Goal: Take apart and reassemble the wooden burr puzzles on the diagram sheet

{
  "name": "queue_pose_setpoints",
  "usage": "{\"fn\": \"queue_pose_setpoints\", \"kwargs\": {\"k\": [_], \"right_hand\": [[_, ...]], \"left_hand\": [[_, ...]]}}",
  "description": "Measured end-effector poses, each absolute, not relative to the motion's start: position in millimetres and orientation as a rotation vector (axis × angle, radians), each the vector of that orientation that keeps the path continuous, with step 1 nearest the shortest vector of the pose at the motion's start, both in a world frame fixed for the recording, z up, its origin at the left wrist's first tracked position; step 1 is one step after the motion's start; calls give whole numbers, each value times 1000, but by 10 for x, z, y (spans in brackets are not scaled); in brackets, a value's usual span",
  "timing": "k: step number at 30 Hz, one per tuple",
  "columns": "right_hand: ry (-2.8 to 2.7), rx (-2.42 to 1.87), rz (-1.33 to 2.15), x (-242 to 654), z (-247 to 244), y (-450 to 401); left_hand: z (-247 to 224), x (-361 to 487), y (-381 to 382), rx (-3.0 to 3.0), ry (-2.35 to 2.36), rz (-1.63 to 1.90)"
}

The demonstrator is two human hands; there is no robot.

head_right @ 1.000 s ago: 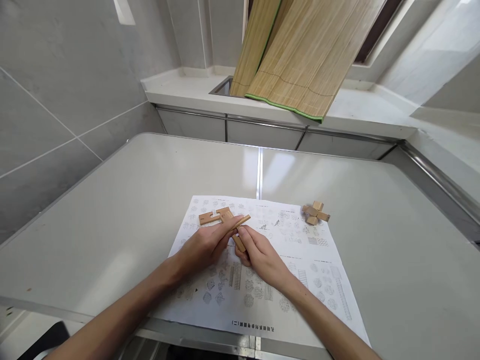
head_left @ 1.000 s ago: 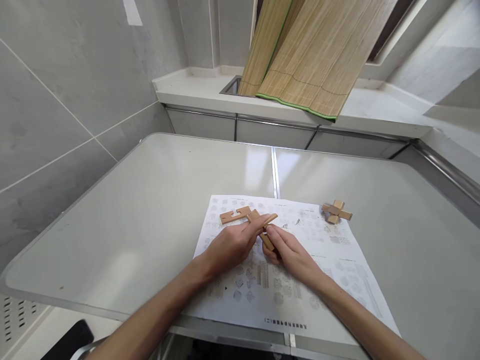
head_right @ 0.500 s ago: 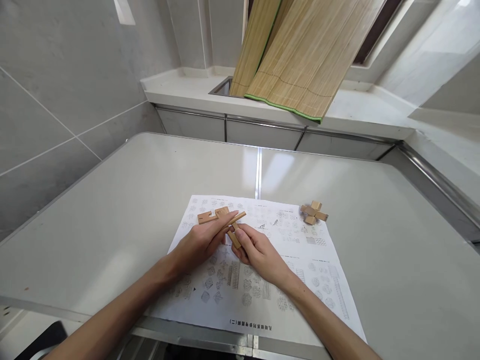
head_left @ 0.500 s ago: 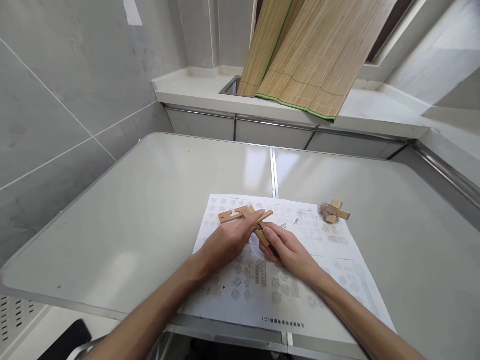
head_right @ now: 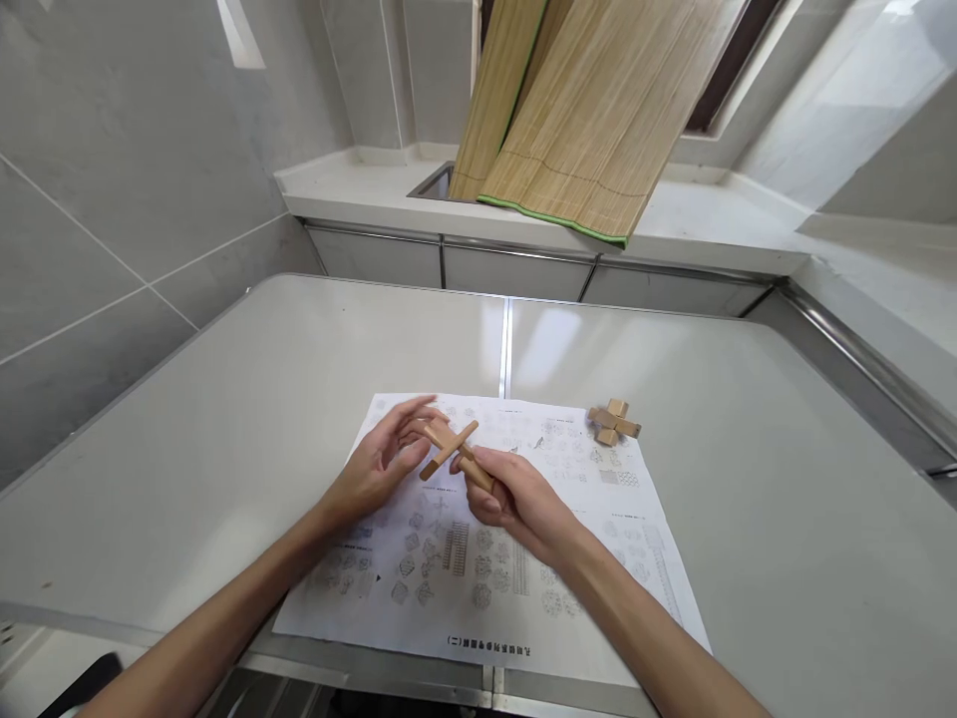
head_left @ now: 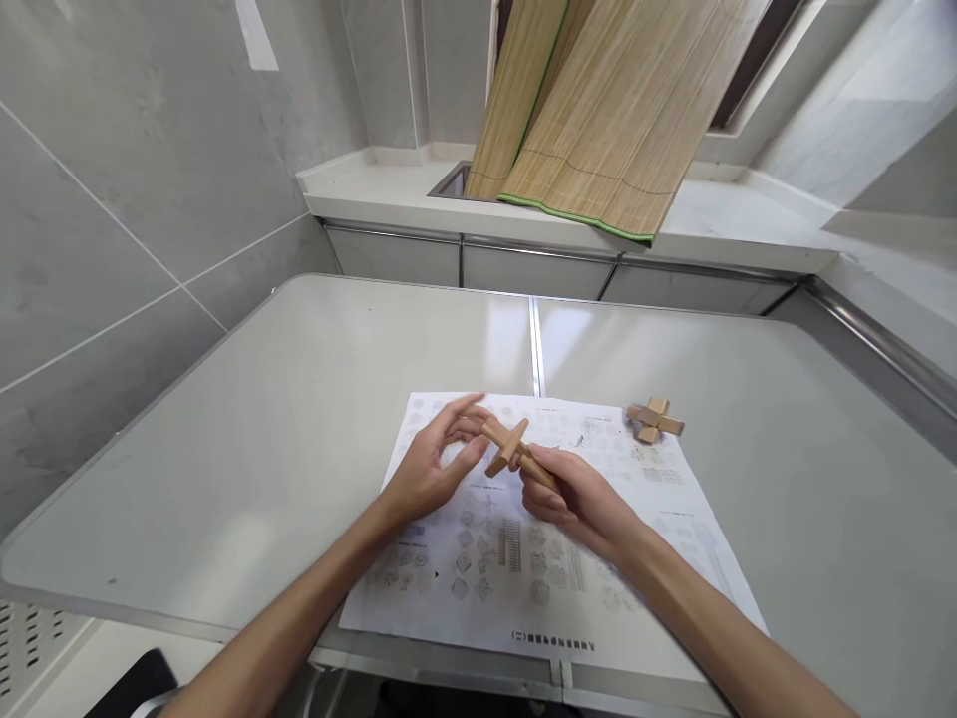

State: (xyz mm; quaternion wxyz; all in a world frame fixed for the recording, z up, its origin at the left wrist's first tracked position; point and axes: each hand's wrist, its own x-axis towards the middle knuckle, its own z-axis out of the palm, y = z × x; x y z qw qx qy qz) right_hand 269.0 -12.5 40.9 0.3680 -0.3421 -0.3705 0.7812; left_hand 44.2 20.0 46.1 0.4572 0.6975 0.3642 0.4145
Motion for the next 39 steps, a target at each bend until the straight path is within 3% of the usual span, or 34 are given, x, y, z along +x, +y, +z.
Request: {"fn": "queue_pose_setpoints", "kwargs": {"k": [7,11,18,21,25,29,33,39], "right_hand": [[-822,-671,2346,2719,360,-116],[-872,-629,2338,2691,362,-142],[-987,-915,1939,2689,451,-135],[-1100,-1088,1727,2705,460,-124],[-1418,-1364,1187,2714,409,-107],[-1835,-1291,679,2717,297,-78],[-2118,-1173,578,2735,196,-78],[-2331,-1226,712,2869,179,-54]], "left_hand": [[504,454,255,1647,710,971],[481,449,261,1476,830,979],[514,404,325,1074,1087,1213],[521,407,330,1059,1166,1155],[527,471,267,1133,1107,962],[512,529,227,1122,1021,886],[472,538,255,1029,1001,975],[450,533,280,948,1011,1020]]}}
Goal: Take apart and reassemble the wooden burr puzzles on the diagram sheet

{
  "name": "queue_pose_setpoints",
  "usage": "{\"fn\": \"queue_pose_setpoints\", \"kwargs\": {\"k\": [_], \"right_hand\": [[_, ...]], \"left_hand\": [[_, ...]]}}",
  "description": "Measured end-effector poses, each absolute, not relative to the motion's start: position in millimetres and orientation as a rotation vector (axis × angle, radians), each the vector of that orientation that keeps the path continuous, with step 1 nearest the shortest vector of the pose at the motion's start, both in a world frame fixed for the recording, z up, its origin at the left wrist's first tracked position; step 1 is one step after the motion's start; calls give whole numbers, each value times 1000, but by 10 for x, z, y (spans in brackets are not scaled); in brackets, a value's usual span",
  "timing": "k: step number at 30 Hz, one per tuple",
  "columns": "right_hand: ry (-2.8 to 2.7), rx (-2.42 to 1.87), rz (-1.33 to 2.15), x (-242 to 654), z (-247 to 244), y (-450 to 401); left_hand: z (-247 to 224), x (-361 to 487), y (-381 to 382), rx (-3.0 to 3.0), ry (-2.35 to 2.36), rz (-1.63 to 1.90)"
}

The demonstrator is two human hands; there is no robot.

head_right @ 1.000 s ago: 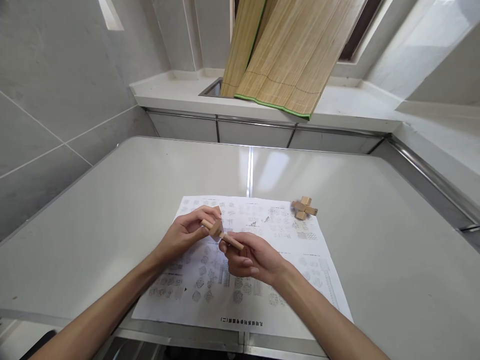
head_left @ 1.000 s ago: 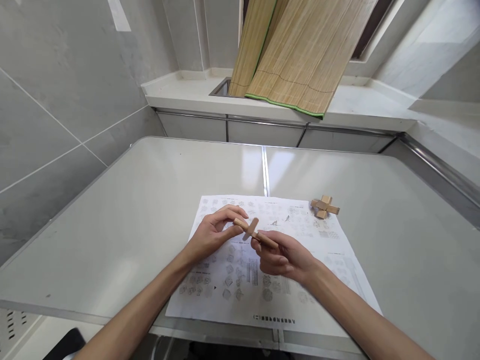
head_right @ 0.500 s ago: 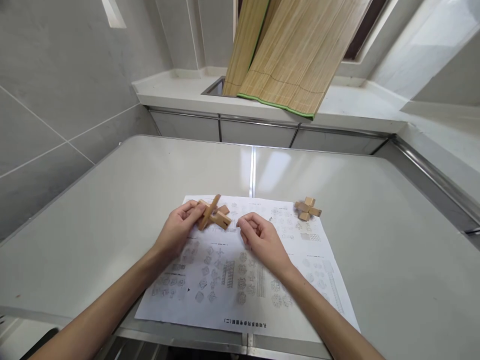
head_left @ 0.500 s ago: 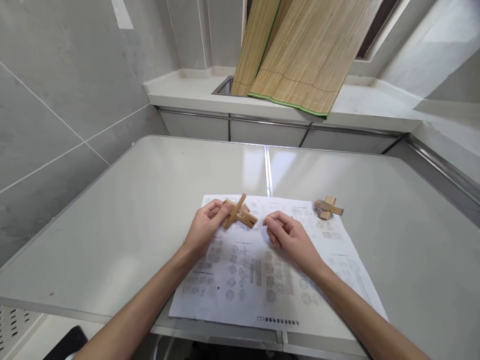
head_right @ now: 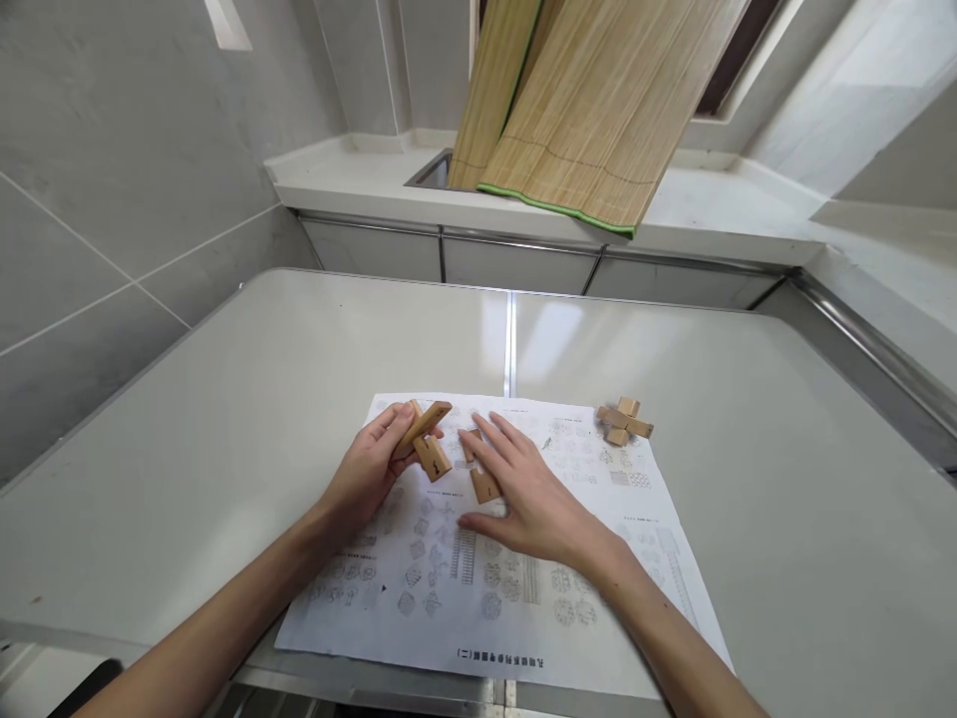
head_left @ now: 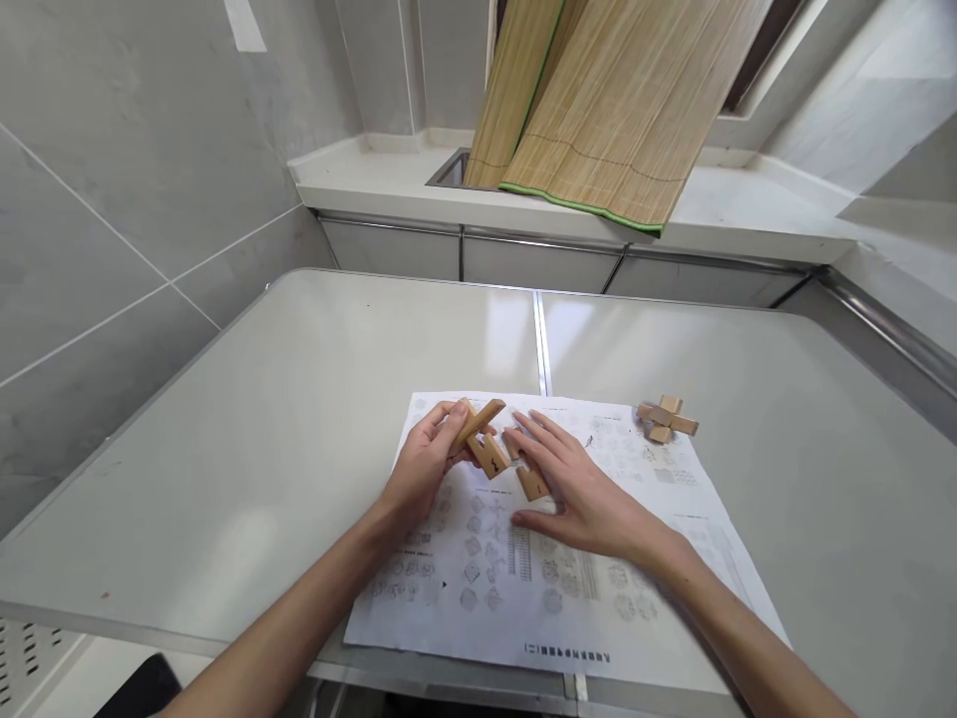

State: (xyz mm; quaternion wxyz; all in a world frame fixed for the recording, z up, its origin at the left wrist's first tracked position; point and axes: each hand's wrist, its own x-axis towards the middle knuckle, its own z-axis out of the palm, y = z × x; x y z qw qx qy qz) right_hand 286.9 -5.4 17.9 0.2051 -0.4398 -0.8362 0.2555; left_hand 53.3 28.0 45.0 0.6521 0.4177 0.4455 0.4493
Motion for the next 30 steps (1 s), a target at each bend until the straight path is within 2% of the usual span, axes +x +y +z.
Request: {"fn": "queue_pose_setpoints", "kwargs": {"k": [10,14,20,25,30], "right_hand": [[-2396,-1148,990,3062,333,-5],[-2341,-1146,891,3013,367,7],[-2045,-1308,831,2990,395,16],[-1619,-1242,1075,2844,338,-50],[-1434,-1187,1284,2677,307,-137]], "left_hand": [[472,516,258,1011,1060,974],[476,553,249,1141,1067,919],[452,602,209,1304,1048,889],[419,601,158,1494,1097,873],[393,596,120,1607,1128,862]]}}
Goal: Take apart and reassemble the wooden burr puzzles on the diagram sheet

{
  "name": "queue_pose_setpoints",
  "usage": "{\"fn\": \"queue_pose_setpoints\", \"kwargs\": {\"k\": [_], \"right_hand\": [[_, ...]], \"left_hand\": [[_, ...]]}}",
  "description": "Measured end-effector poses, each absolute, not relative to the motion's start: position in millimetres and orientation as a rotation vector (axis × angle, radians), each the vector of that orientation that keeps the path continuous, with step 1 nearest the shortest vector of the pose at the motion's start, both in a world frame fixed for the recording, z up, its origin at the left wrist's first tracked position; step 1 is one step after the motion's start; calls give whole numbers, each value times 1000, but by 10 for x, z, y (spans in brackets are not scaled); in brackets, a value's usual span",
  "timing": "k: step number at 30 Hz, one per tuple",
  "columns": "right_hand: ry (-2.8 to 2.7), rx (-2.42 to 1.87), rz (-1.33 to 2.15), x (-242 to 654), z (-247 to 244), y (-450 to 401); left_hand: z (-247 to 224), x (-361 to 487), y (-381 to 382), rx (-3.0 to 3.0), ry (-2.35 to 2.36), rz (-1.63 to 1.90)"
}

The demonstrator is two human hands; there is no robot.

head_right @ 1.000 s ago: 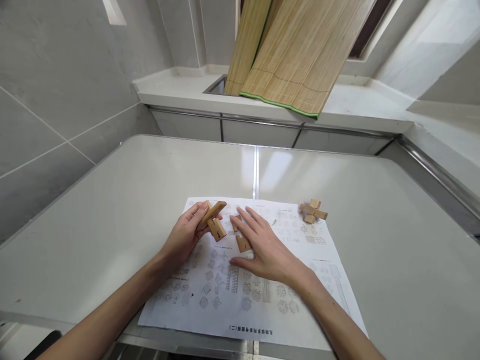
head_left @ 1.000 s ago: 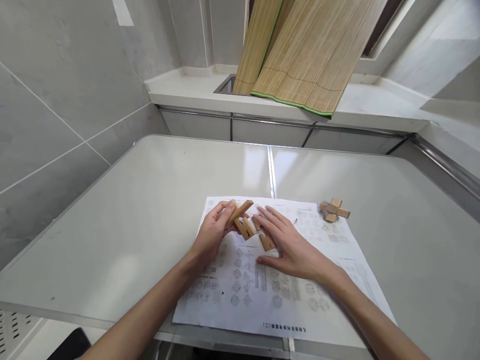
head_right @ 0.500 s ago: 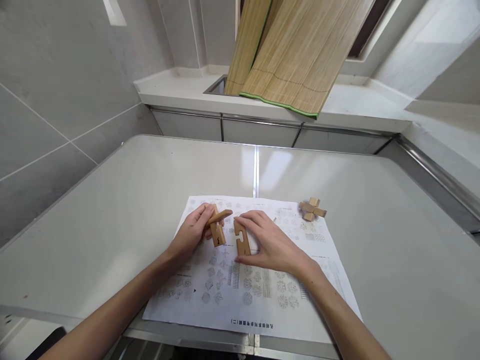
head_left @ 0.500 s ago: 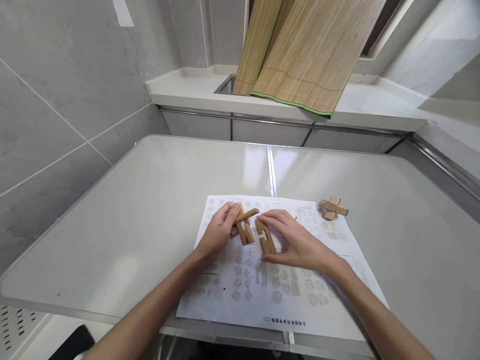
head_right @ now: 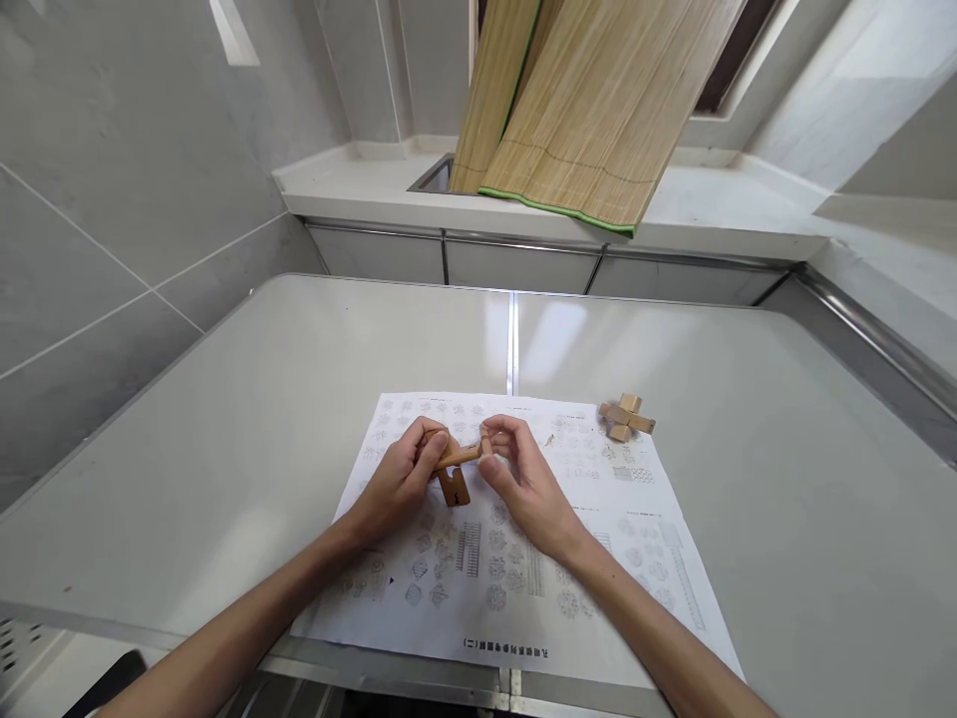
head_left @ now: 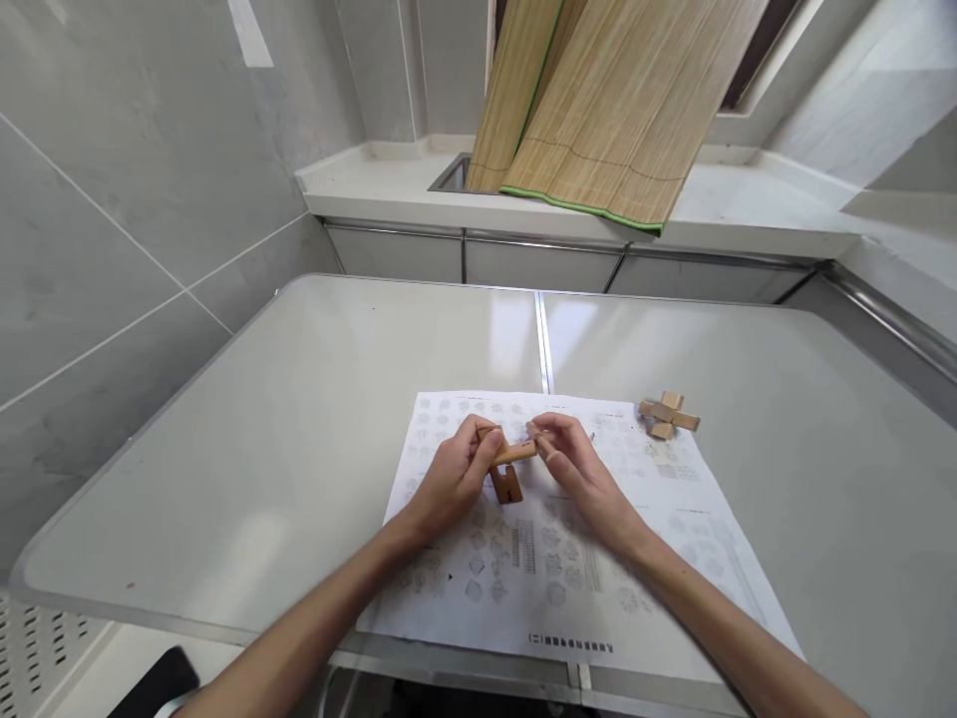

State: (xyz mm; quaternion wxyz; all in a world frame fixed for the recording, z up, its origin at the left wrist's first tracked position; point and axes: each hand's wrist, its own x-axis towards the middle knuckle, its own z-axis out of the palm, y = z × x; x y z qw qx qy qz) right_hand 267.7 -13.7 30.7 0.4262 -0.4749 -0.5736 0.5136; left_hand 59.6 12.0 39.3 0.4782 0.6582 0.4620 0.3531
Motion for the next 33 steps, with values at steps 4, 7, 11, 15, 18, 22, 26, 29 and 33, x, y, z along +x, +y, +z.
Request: {"fn": "queue_pose_setpoints", "kwargs": {"k": [4,7,11,15,18,22,26,29,33], "right_hand": [[-1378,-1126,1436,2708,316,-123],[-1363,-1110,1451,2731,308,-117],[-1481,-1152,1405,2681,302,-158],[-1555,-1160,1366,2645,314,-187],[-1537,-1124,1393,2670,328,-176],[-1493,-1138,1418,2699,354,-160],[-1450,-1127,1457,2664,355,-179],[-1435,-1104,1453,2623,327,-201],[-1422,-1109,1433,2596,313,-217]], "left_hand": [[382,577,121,1643,1123,851],[372,570,118,1697,1137,860],[377,591,94,1776,1087,816],[413,622,81,1767,1002,814],[454,624,88,1670,953,847],[494,619,78,1594,907,857],[475,653,42,1518,877,925],[448,684,24,1461,866,974],[442,685,21,1472,872,975]]}}
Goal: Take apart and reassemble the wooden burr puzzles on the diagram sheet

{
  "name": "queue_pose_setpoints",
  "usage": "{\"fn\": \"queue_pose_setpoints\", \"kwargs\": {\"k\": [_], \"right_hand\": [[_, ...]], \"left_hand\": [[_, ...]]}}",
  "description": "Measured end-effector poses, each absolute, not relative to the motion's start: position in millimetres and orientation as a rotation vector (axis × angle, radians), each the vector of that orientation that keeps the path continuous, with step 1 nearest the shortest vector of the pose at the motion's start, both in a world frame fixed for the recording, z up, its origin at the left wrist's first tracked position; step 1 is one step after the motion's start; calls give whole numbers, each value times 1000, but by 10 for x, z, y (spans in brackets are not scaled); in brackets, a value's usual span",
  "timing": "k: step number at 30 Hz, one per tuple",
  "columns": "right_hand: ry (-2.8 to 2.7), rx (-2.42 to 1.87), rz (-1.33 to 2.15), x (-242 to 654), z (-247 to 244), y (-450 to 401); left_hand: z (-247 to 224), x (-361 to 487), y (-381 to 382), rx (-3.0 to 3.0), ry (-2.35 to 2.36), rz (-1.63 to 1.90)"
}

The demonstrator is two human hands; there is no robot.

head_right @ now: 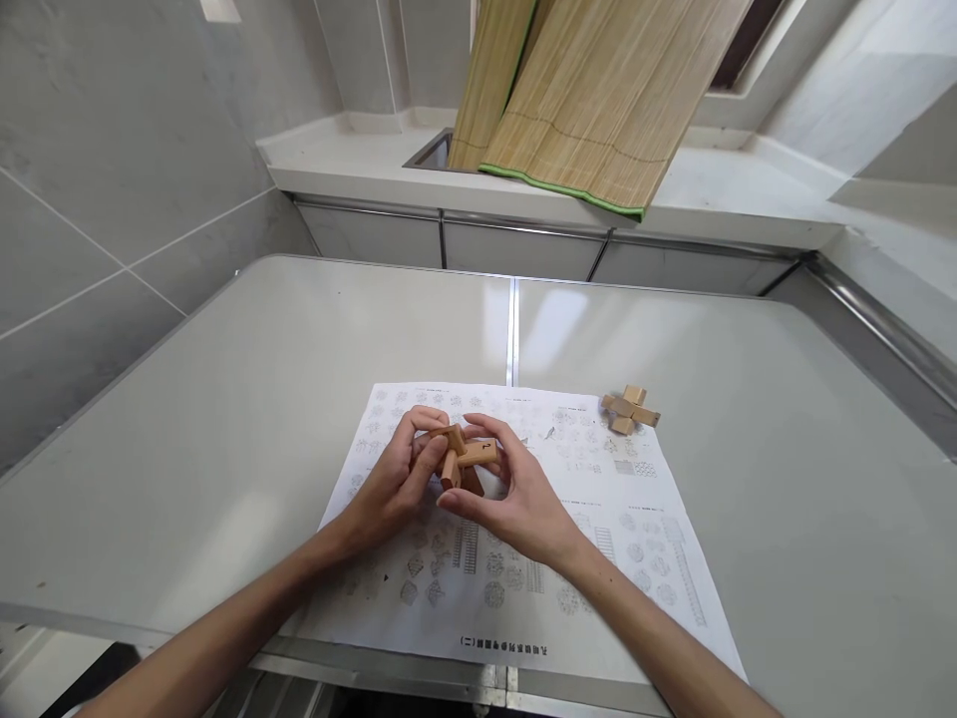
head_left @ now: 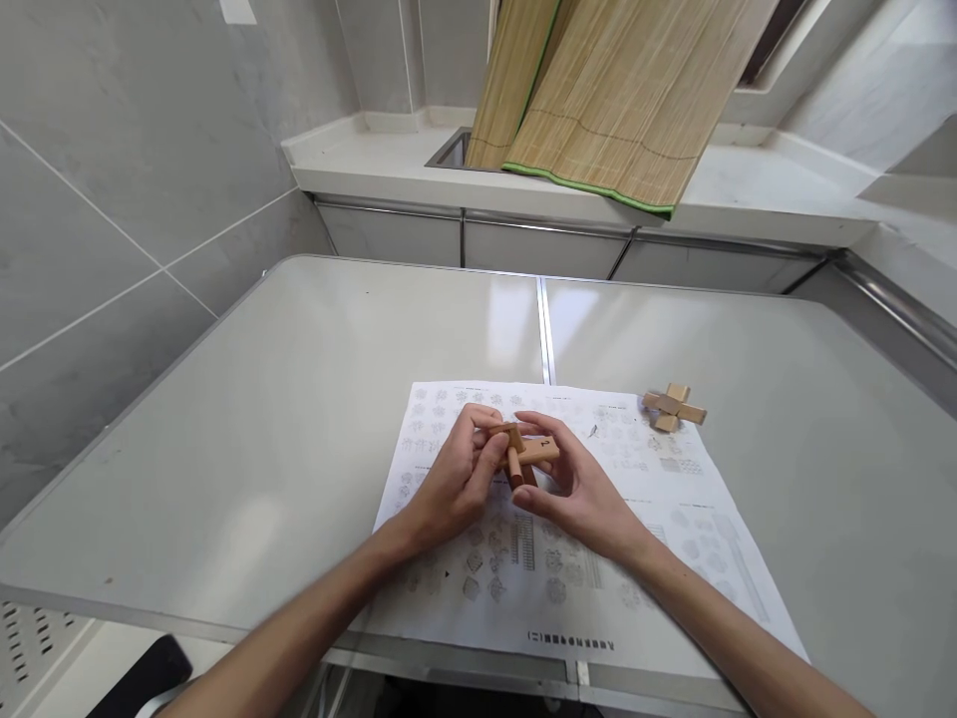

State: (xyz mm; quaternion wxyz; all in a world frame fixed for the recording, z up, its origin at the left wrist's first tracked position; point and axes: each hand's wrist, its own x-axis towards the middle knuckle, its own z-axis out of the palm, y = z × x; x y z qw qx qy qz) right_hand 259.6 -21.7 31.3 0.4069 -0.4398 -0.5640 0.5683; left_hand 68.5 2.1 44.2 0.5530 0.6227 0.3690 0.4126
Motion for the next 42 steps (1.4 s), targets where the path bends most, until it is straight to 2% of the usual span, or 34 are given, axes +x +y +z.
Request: {"fn": "queue_pose_setpoints", "kwargs": {"k": [22,42], "right_hand": [[-1583,-1242,1177,2606,419,-165],[-1504,-1261,1288,2647,461,-163]], "left_hand": [[477,560,127,1584,1006,973],[450,610,181,1610,1044,943]]}}
